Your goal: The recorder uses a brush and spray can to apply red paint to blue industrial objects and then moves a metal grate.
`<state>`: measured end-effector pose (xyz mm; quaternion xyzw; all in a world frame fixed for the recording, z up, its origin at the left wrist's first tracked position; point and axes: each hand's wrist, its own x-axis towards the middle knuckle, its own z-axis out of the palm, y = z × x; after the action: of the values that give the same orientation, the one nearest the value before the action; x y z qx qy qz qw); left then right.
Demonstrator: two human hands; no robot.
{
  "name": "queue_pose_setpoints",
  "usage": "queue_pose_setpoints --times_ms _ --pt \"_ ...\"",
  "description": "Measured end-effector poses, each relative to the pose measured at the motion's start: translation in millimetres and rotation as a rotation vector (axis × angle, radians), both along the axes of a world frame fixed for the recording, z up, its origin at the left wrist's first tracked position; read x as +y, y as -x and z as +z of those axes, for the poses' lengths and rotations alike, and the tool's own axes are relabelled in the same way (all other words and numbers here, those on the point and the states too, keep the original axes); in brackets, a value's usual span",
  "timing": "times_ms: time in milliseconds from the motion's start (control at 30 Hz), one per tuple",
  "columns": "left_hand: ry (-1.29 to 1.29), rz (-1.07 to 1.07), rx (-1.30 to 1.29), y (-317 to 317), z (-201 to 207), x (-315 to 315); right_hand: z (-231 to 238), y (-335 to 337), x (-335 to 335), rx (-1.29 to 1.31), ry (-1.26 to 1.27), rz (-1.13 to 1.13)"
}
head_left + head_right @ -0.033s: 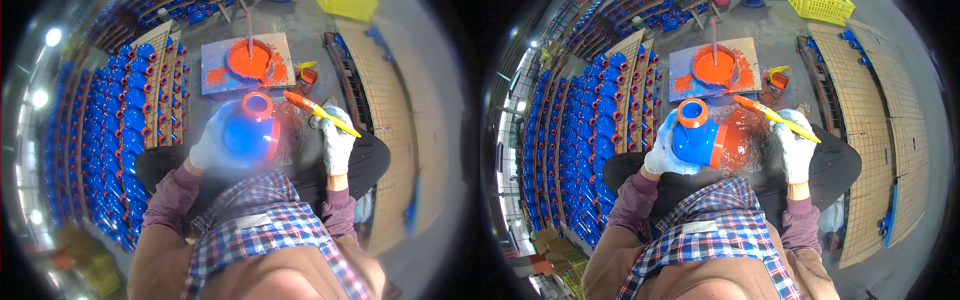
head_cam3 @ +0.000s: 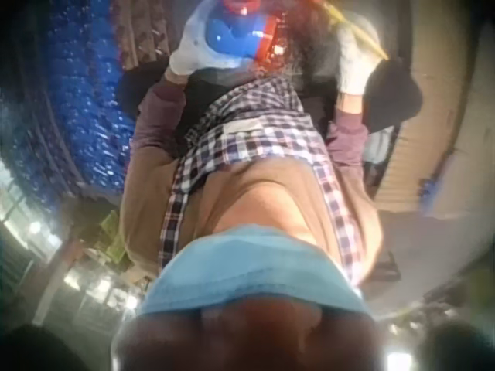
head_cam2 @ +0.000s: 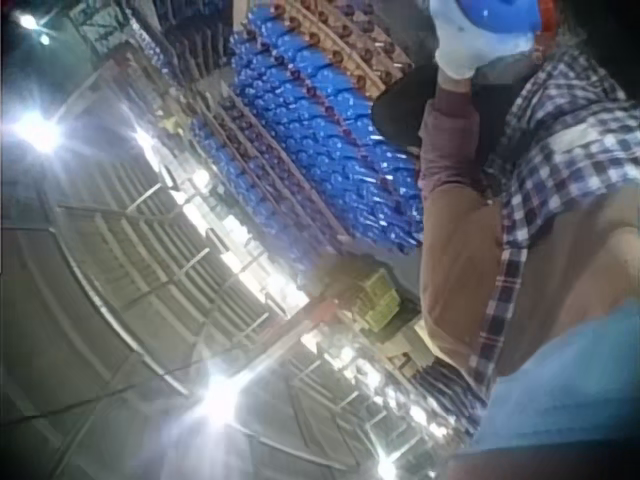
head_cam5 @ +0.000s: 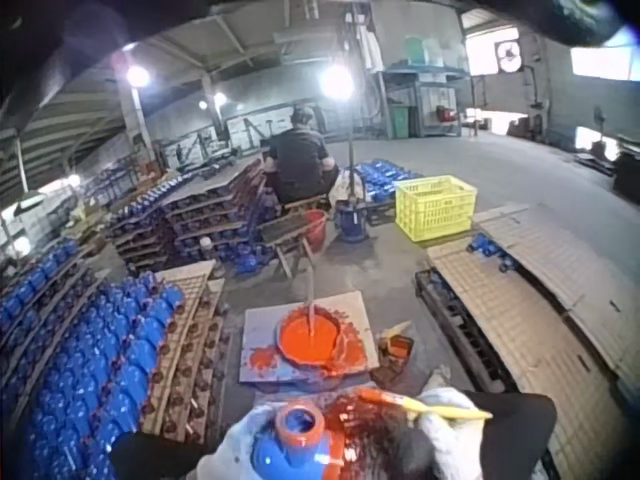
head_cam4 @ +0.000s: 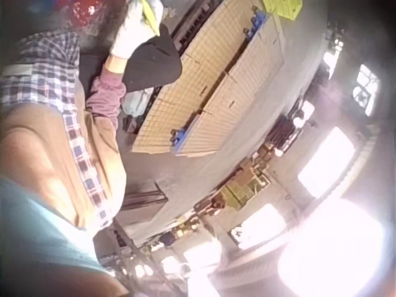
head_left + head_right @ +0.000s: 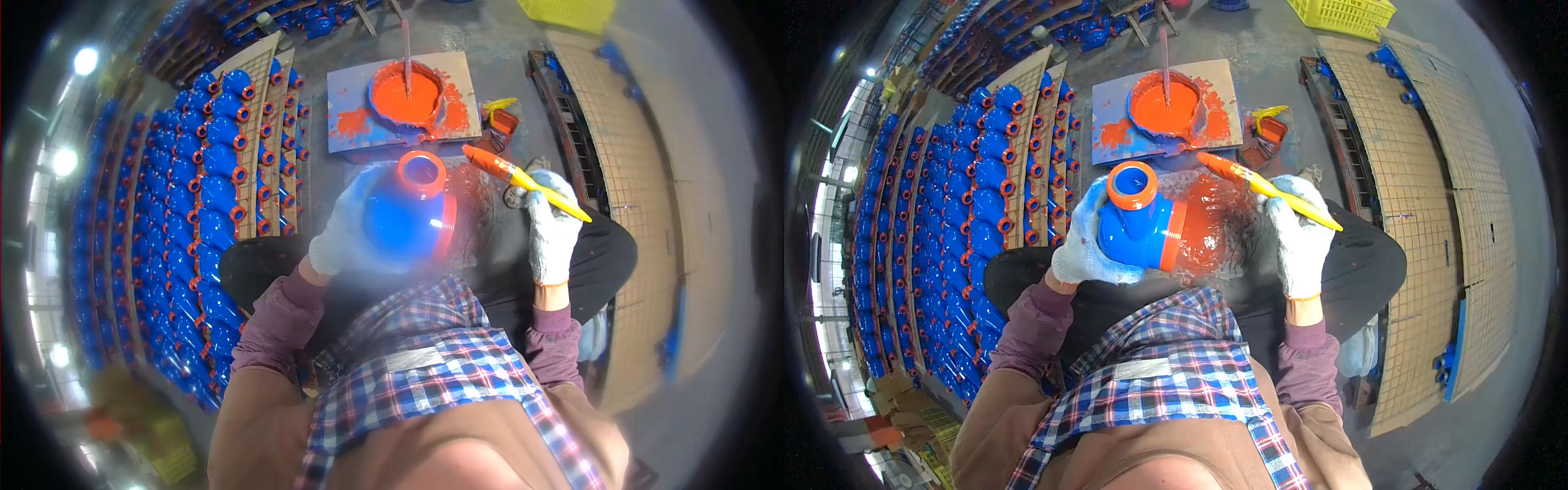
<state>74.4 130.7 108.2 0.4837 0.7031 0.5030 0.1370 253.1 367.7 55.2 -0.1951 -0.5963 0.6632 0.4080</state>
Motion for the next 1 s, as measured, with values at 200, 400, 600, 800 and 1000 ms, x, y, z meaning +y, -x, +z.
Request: queue_pose_setpoints --times_ms 200,400,600,800,1000 --pt "-0.044 0.03 0.151 -13.9 2.6 0.3 42.7 -7.7 -11.0 0.039 -0.014 -0.009" --pt "0.071 0.092 0.366 -17.7 -3.6 10.4 54.2 5.8 2.2 -0.19 -0.177 -0.09" --pt "0.299 0.167 0.613 -18.0 -3.2 8.8 42.0 33.0 3.2 -0.146 -0.207 0.043" --pt "0.294 0.13 0.33 -13.2 -10.9 4.7 46.1 8.1 -7.6 0.031 -0.159 0.328" --pt "0.232 0.1 0.106 -6.9 -31.1 1.4 36.5 3.0 4.6 0.04 -0.305 0.367"
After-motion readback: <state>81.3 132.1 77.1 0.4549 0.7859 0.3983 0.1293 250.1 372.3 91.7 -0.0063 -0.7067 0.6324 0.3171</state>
